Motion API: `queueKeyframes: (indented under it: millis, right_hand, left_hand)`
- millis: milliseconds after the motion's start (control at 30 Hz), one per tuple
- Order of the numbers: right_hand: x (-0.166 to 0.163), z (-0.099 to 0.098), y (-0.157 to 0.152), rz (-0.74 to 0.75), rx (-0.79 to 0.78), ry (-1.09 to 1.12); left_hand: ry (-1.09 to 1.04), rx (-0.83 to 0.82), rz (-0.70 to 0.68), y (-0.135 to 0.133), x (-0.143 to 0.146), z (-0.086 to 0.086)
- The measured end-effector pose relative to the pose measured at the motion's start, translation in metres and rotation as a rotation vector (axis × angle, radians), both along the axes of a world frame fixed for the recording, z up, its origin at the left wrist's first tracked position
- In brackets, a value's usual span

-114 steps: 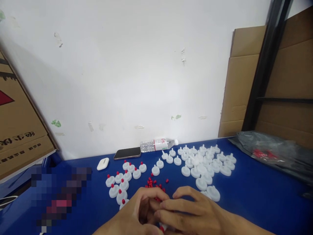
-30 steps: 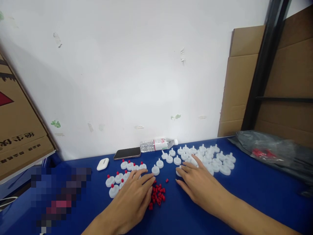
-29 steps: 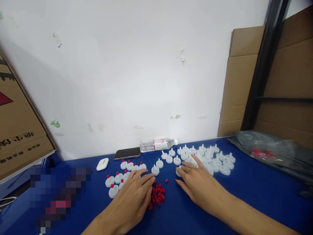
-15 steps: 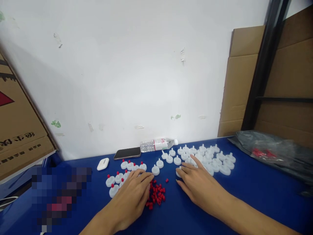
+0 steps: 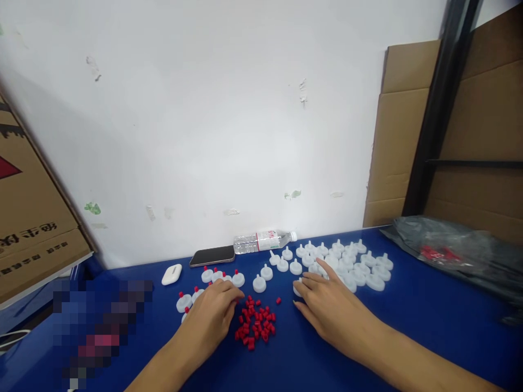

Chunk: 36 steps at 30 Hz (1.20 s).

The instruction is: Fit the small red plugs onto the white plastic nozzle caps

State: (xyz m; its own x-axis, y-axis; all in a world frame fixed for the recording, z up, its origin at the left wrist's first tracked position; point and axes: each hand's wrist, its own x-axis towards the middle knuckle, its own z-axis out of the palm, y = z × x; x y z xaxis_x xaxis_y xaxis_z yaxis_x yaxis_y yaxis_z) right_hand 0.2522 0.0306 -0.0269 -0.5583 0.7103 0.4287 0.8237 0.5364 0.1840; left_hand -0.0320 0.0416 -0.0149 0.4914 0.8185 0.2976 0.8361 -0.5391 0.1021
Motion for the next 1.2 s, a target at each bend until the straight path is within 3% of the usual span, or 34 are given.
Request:
queueKeyframes:
  millis: [633, 933, 1200]
  right_hand:
    - [0.001, -0.004, 0.003, -0.037, -0.081, 0.042]
    - [0.004, -0.015, 0.011, -0.02, 0.012, -0.03]
    - [0.003, -0.012, 0.009, -0.033, 0.007, -0.063]
  left_hand:
    - [-0.019, 0.0, 0.061, 0.004, -0.006, -0.011]
    - [0.0, -0.035, 0.07, -0.001, 0.0, -0.003]
    - [-0.006, -0.048, 0.109, -0.005, 0.003, 0.005]
